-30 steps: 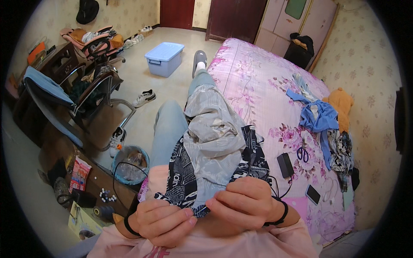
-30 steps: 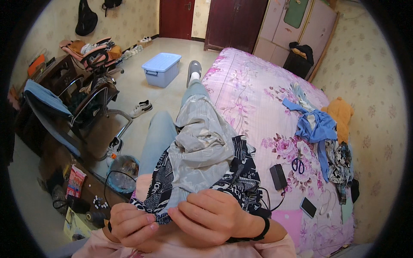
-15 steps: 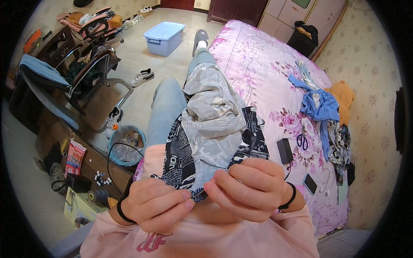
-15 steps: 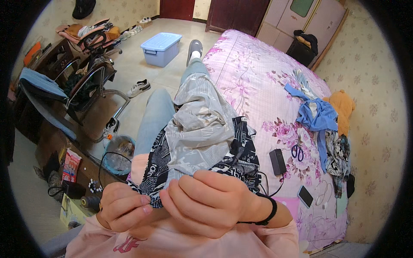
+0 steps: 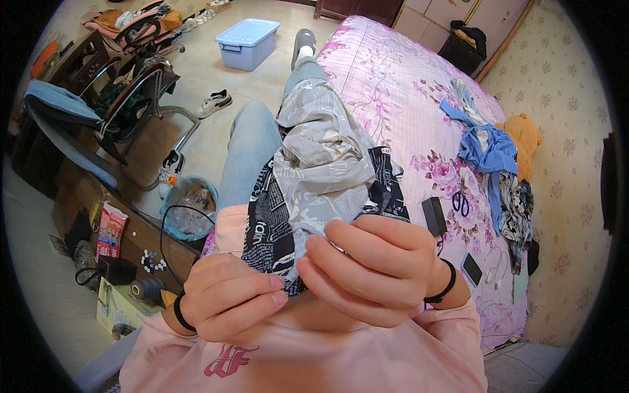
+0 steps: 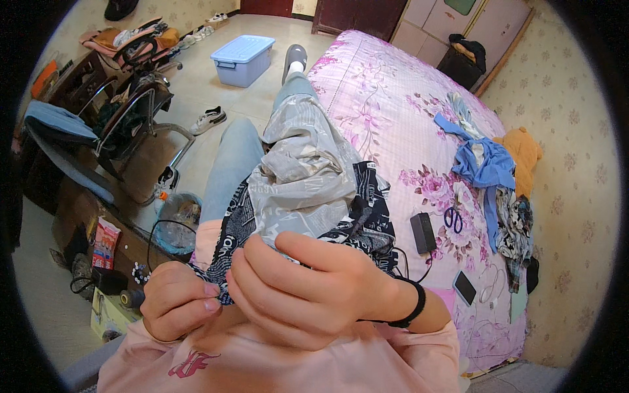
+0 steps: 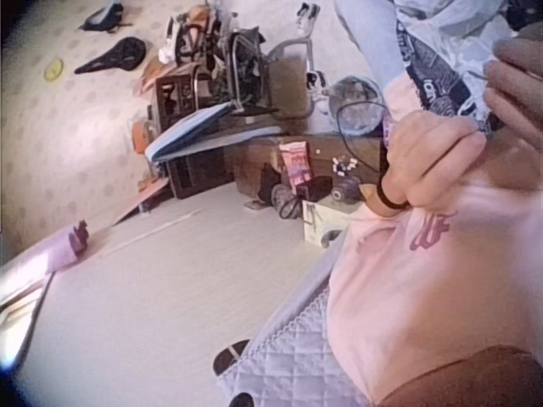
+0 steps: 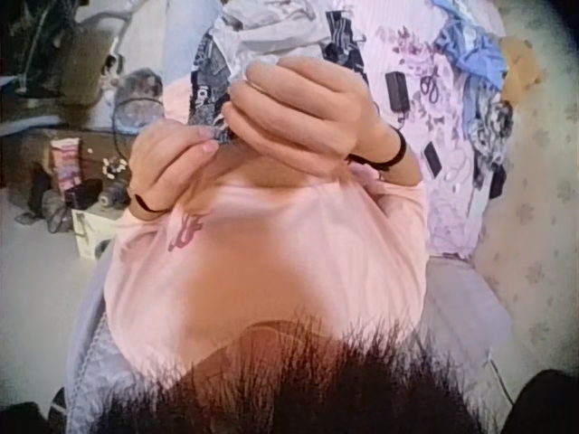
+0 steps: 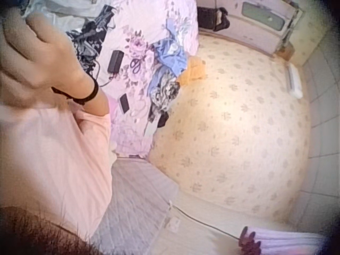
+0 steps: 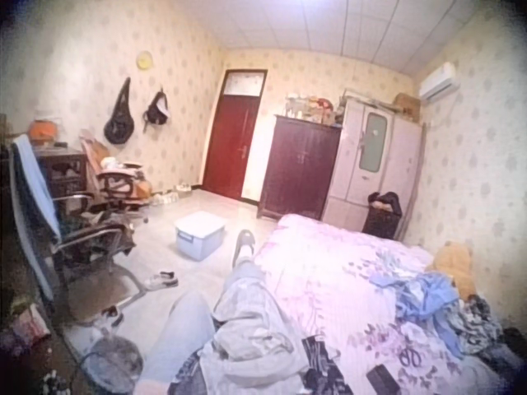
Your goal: The person is sewing the hem of a pair of patterned shorts by hand, using a needle and thread to perform several small stitches along the edge of the fabric.
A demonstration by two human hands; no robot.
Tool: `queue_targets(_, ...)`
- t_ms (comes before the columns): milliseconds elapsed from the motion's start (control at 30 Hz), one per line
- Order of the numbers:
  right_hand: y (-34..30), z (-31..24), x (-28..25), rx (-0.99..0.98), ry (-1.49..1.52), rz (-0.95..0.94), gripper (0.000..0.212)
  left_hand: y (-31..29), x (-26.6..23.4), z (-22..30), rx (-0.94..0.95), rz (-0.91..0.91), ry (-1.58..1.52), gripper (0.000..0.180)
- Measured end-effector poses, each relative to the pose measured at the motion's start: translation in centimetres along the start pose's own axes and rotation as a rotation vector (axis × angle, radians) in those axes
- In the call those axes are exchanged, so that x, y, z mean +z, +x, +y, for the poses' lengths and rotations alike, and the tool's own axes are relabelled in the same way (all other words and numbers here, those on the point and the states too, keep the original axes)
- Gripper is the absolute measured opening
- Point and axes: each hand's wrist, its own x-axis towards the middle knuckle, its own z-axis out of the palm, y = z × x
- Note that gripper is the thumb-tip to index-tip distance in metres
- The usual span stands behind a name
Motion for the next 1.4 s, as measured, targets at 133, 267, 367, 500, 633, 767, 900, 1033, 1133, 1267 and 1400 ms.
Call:
queue_targets(133,-0.1,0.1,0.4,0.006,0.006,0.038,0.017,0.0,-0.2,-0.2,0.027,-0.026,0.011,0.022)
queue_targets(267,-0.1,0.2,0.4,0.006,0.009,0.031,0.017,-0.1,-0.2,-0.2,0.028,-0.003,0.01,0.021)
queue_targets(367,0.0,0.1,0.3,0.002,0.008,0.027,0.017,-0.2,-0.2,-0.2,0.029,-0.003,0.011,0.021)
queue_targets(500,0.2,0.0,0.1,0.011,-0.004,0.017,0.018,-0.2,-0.2,-0.1,0.03,0.008,0.021,0.019)
queue_targets(633,0.2,0.0,0.0,0.014,-0.009,0.008,0.018,-0.2,-0.1,-0.2,0.024,0.002,0.031,0.018)
queue_targets(767,0.3,-0.1,-0.1,0.021,-0.014,-0.003,0.018,-0.2,-0.1,-0.3,0.053,0.01,0.054,0.018)
queue_targets(900,0.3,-0.1,-0.1,0.022,-0.028,0.003,0.018,-0.2,-0.2,-0.3,0.046,-0.004,0.031,0.018)
queue_targets(1033,0.3,0.0,-0.1,0.036,-0.014,0.008,0.018,-0.2,-0.2,-0.1,0.016,0.016,0.025,0.015)
queue_targets(1133,-0.2,0.3,0.4,0.286,0.288,0.022,0.019,0.5,0.2,-0.3,-0.133,0.007,-0.078,0.02)
queue_targets(1267,-0.7,-1.6,1.5,0.793,0.952,0.088,0.019,0.8,0.5,-0.6,-0.618,0.021,-0.29,0.021)
queue_targets(1400,-1.1,0.1,2.0,1.123,1.204,0.436,0.006,0.9,-0.5,0.0,-1.134,0.055,-0.782,0.014)
